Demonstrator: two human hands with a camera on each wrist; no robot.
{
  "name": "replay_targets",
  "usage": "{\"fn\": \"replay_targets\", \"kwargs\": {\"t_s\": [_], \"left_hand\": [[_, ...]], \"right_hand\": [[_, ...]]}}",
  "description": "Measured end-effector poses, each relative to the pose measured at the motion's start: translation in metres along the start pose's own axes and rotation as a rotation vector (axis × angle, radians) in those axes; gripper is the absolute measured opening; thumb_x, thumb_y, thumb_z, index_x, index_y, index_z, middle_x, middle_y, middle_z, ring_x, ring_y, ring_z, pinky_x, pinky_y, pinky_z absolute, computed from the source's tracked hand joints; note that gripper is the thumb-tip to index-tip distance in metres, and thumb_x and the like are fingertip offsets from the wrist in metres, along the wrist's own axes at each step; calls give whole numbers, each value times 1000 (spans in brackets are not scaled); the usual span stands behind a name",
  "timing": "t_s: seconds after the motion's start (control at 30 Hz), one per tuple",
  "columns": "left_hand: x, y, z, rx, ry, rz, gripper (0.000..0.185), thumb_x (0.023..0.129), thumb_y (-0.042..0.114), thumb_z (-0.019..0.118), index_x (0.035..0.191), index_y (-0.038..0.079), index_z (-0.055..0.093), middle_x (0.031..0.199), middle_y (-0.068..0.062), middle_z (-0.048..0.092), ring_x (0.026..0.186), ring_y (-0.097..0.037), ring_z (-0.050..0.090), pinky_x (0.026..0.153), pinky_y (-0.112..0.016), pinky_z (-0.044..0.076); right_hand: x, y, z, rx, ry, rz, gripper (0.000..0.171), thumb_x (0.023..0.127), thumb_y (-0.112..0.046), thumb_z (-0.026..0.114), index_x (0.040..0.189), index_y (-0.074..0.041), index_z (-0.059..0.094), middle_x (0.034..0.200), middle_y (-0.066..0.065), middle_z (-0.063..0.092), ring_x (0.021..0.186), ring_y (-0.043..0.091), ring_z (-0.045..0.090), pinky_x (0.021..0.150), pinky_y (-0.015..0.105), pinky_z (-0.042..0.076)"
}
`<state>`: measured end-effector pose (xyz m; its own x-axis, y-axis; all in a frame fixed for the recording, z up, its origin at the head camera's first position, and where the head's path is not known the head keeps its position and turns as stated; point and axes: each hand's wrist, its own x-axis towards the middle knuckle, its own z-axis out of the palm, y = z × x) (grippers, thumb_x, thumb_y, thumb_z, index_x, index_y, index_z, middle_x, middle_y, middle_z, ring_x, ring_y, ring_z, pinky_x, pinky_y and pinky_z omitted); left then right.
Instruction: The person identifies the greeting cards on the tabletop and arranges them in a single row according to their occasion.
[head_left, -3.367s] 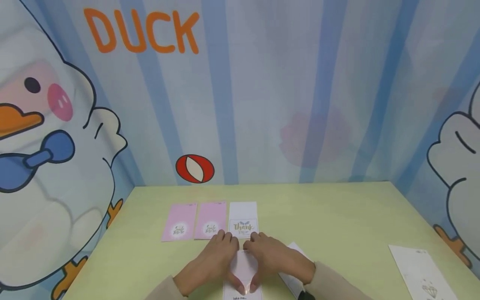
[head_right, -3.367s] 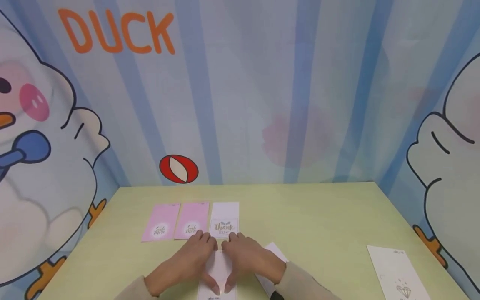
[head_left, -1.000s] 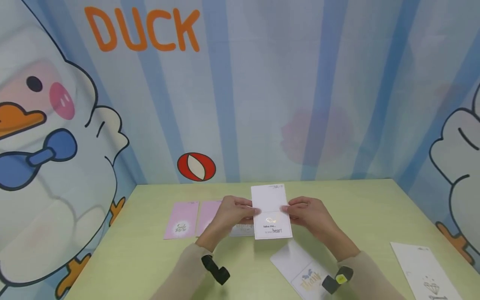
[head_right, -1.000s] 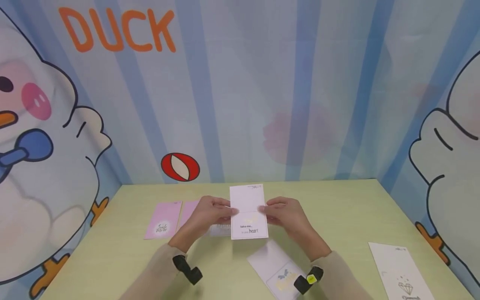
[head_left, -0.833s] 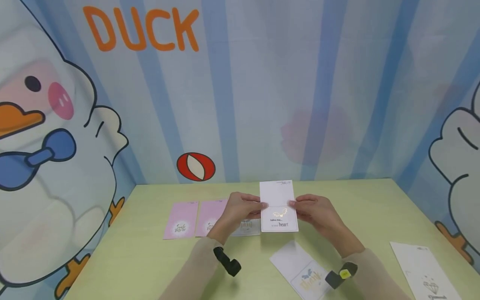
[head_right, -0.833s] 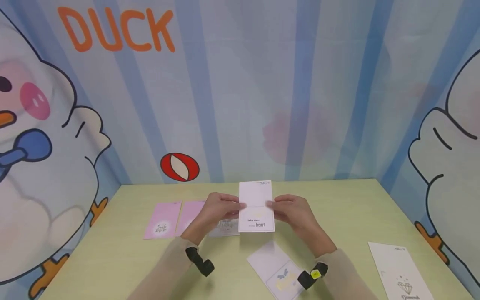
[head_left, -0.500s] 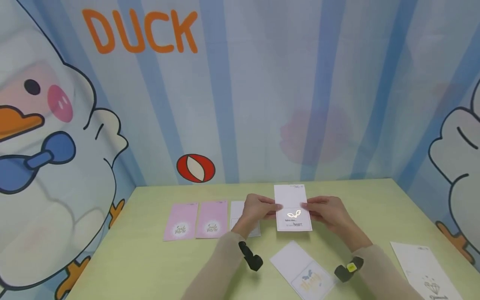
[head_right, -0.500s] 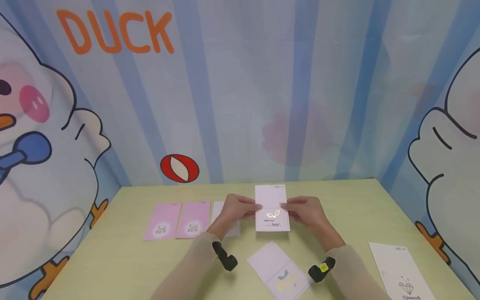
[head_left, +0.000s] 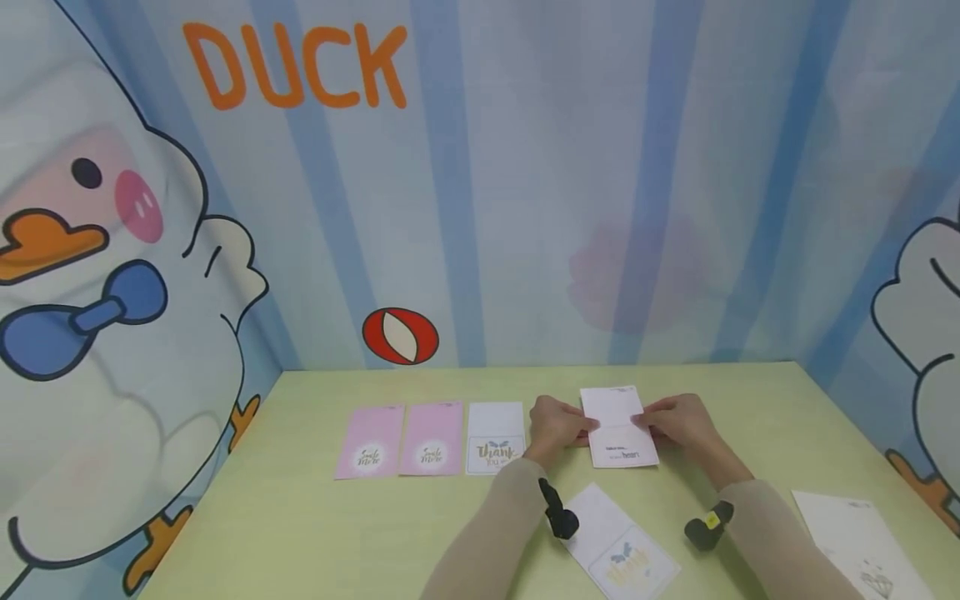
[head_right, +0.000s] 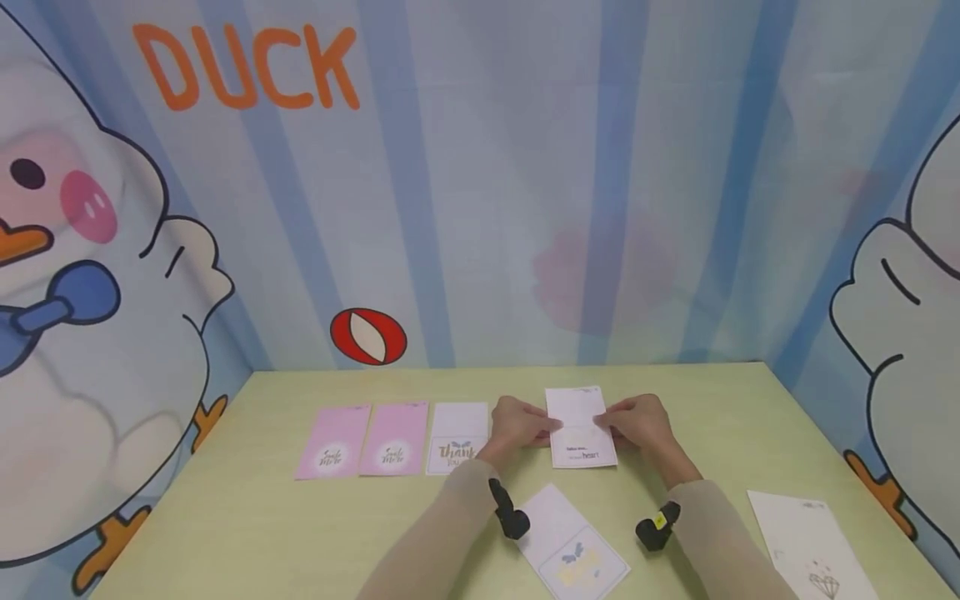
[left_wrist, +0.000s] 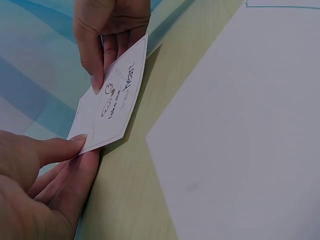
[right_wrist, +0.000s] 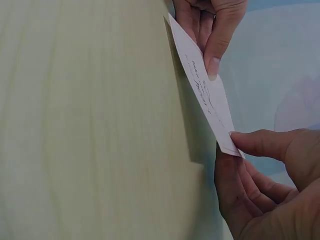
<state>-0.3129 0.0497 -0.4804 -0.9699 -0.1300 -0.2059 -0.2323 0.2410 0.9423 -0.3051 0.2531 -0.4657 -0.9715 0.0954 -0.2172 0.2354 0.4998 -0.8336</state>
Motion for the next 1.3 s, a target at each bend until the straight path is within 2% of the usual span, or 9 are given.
{"fn": "replay_targets", "kwargs": {"t_s": [0.23,0.43,0.6,0.77,0.87,0.97,1.1,1.17,1.3], "left_hand": [[-1,3,6,56,5,42,17,74,4,94,76,4,77,60,-6,72,50,-17,72,49,-26,58],[-2,5,11,192,22,102,22,73,8,95,66,6,74,51,-2,67,42,-12,63,49,-23,52],[-4,9,14,308,29,142,30,71,10,95,60,9,68,52,0,65,46,-16,61,50,-26,47],[3,1,19,402,44,228,38,68,11,93,54,12,58,51,2,58,48,-16,54,45,-28,43],[1,2,19,436,61,261,43,68,12,93,53,13,53,49,4,52,48,-14,49,45,-28,40],[-5,6,16,463,85,270,57,69,15,94,50,15,40,47,7,36,48,-13,36,43,-29,32],[-9,8,14,474,61,257,71,74,19,93,52,19,25,50,9,16,48,-10,18,42,-27,18],[-11,10,10,481,29,261,68,79,19,90,53,18,27,52,8,17,50,-10,16,45,-27,16],[-15,12,3,560,15,318,36,86,27,85,62,13,61,61,6,58,53,-9,45,49,-25,37]], "right_hand": [[-1,0,-5,-130,26,-13,40,91,-17,77,117,14,70,102,22,77,77,14,69,64,25,58],[-6,-7,-9,-257,46,-55,33,90,-15,77,107,12,74,89,17,74,74,19,64,60,26,51],[-9,-9,-9,-342,63,-94,29,88,-15,78,100,10,76,82,15,73,72,20,63,59,27,48],[-10,-8,-7,-384,68,-108,26,87,-15,78,97,9,76,81,14,72,72,21,62,59,28,47],[-10,-8,-7,-409,73,-117,26,86,-18,79,95,7,76,83,14,73,73,22,63,59,29,47],[-10,-7,-7,-435,76,-122,27,86,-21,79,95,4,75,88,15,73,75,24,63,60,30,47],[-10,-6,-8,-451,77,-134,30,88,-24,78,97,4,75,91,17,74,77,26,64,61,31,46],[-11,-5,-8,-455,79,-150,32,89,-25,77,97,5,74,90,17,74,76,25,63,60,30,46],[-16,-6,-8,-464,72,-195,35,92,-30,75,96,5,74,89,17,73,76,24,62,60,30,45]]}}
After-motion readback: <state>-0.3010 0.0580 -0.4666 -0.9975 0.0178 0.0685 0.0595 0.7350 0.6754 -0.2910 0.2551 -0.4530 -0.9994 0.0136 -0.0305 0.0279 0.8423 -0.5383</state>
